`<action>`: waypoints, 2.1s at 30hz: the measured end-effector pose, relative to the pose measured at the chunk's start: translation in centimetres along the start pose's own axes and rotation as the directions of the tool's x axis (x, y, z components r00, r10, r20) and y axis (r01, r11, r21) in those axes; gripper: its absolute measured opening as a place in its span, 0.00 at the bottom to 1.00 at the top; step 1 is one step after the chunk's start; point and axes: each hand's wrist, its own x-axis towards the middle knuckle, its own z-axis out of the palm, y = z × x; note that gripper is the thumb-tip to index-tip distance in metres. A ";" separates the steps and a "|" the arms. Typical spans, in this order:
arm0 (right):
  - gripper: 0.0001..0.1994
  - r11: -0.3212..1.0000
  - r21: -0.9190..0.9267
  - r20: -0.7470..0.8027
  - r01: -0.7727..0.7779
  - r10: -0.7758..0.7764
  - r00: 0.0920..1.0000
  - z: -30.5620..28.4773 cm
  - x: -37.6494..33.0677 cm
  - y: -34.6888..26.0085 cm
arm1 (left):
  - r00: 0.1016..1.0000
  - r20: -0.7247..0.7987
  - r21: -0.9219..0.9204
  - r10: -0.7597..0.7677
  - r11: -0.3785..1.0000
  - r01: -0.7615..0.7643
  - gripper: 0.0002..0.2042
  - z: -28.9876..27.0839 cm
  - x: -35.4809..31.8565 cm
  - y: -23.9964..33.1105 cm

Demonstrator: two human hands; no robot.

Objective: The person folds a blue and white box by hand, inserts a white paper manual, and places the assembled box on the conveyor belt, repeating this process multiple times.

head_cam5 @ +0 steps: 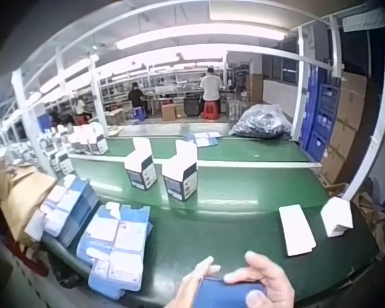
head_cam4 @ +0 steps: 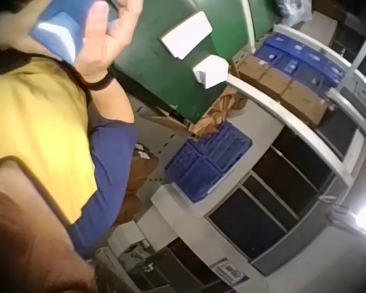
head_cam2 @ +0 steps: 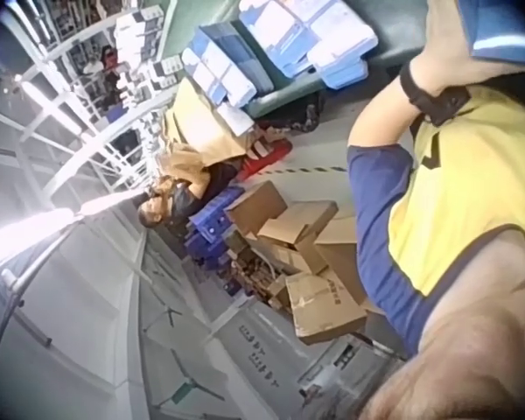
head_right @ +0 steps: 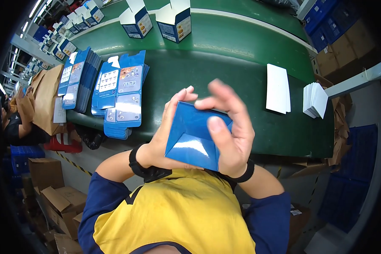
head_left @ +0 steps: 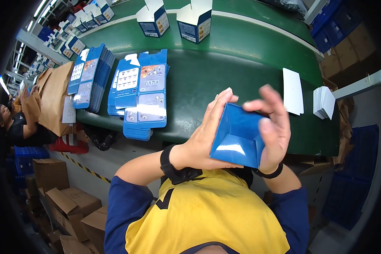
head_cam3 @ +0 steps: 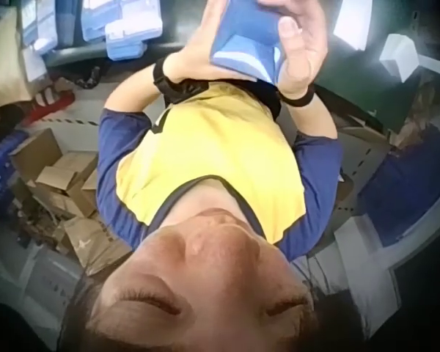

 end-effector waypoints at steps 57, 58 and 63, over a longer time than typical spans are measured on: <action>0.23 0.114 -0.923 0.342 0.368 -0.194 0.919 0.7 21.6 14.6 | 0.697 -0.656 -0.047 -0.289 0.938 0.344 0.46 -17.8 -4.7 0.0; 0.28 0.220 -0.909 0.306 0.354 -0.226 0.925 1.3 19.5 12.8 | 0.713 -0.656 -0.029 -0.246 0.953 0.302 0.45 -16.5 -4.5 0.7; 0.29 0.922 0.131 0.446 -0.363 0.272 0.852 1.4 7.1 8.3 | 0.779 -0.611 -0.092 -0.146 0.989 0.113 0.40 -9.9 -2.9 -0.2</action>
